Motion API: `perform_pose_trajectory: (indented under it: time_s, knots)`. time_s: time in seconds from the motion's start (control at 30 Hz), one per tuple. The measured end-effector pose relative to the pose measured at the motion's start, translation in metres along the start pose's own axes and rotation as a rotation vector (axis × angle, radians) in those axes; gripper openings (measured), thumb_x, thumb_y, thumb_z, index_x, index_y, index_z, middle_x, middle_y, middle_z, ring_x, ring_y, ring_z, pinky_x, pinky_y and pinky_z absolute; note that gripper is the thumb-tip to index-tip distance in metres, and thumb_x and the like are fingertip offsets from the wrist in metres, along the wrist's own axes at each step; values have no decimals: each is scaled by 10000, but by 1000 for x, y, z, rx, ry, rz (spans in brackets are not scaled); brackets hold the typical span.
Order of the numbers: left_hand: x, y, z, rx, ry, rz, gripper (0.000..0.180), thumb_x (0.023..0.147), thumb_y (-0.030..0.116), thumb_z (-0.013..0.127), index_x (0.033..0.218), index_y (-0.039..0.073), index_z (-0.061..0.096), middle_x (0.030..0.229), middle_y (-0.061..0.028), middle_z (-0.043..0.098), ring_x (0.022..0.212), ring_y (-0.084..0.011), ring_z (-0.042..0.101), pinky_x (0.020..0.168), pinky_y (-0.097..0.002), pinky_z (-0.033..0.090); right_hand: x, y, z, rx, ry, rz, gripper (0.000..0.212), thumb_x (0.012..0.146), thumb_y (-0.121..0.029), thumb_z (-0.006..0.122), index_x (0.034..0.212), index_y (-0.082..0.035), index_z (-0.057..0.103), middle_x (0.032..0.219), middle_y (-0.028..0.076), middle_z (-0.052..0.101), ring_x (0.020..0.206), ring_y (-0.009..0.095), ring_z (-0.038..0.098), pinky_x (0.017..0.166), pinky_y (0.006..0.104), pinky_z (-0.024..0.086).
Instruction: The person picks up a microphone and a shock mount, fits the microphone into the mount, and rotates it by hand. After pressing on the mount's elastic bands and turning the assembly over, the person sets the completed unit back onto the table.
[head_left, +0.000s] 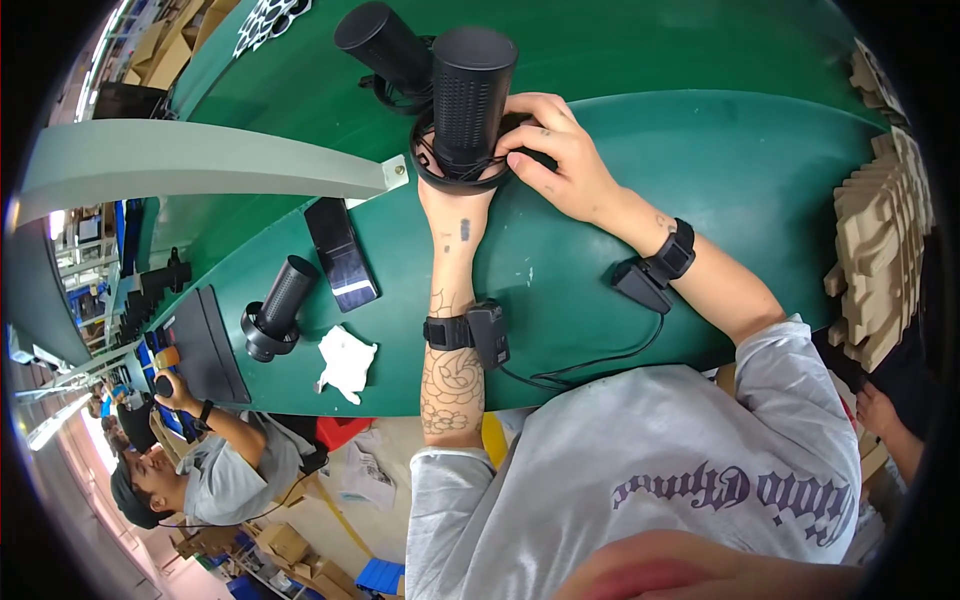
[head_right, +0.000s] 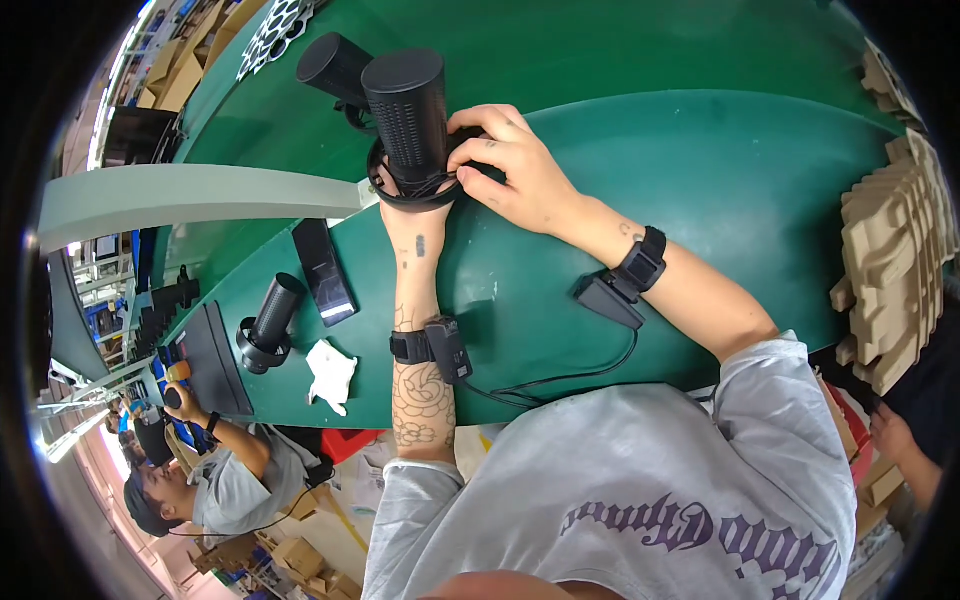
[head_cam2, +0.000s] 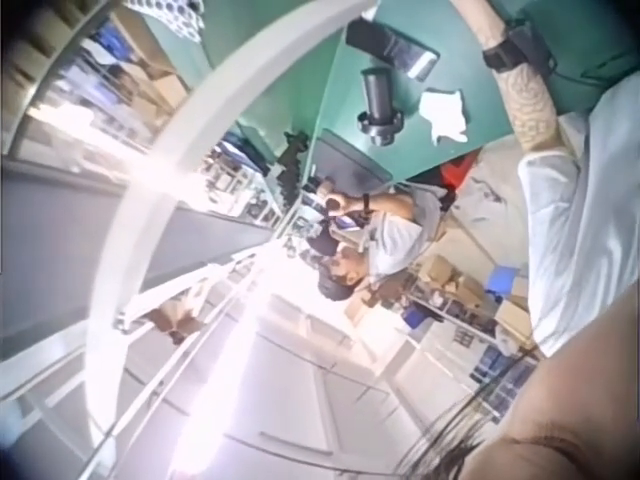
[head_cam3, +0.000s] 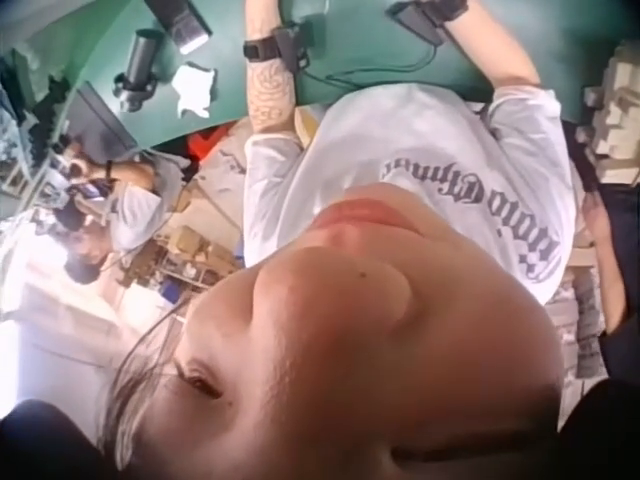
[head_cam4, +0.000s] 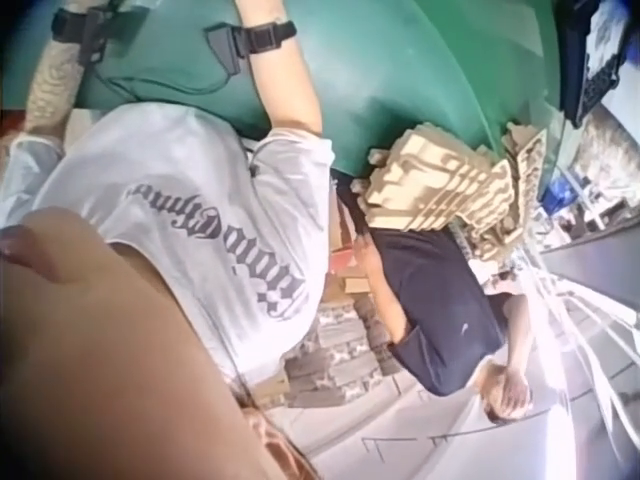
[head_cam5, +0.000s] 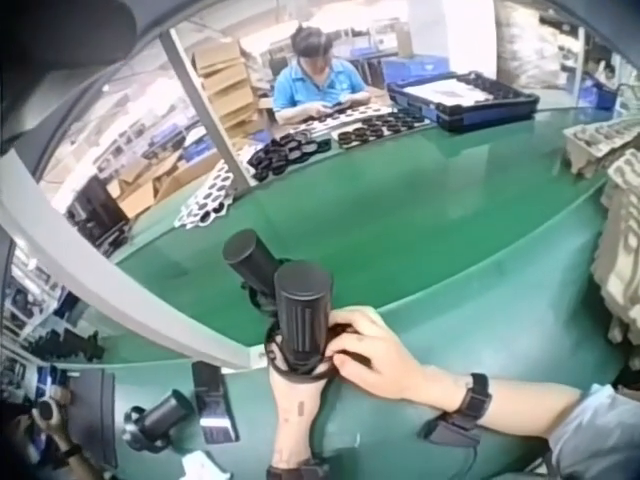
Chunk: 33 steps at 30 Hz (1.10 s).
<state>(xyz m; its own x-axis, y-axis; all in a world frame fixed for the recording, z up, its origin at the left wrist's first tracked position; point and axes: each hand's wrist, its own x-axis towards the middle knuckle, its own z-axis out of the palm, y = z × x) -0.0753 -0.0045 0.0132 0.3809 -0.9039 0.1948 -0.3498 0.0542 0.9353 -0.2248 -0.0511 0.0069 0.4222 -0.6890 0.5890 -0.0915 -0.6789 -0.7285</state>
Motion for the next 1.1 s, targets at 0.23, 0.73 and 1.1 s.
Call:
perform_pose_trajectory:
  time_s: [0.23, 0.73, 1.1]
  knots:
    - [4, -2, 4, 68, -15, 29, 675, 630, 140, 854, 1166, 7, 465, 1065, -112, 601, 953, -194, 589, 830, -312, 476, 2, 9, -1, 373, -69, 263, 101, 836, -44, 549, 893, -32, 631, 1287, 78, 463, 1129, 194, 474, 957, 331, 377]
    - [4, -11, -6, 229, -85, 212, 698, 618, 116, 827, 1206, -1, 468, 1074, -123, 609, 941, -225, 608, 851, -338, 485, 10, 11, -9, 673, 109, 363, 313, 858, 20, 482, 1156, 1, 576, 1275, 103, 532, 1166, 177, 510, 972, 310, 418]
    - [-3, -6, -7, -85, -267, 83, 555, 618, 117, 832, 1099, 3, 580, 1074, -92, 628, 964, -213, 609, 867, -334, 479, 7, 7, -11, 732, -17, 341, 511, 822, -154, 451, 1285, 61, 477, 1261, 130, 551, 1167, 204, 511, 1027, 315, 349]
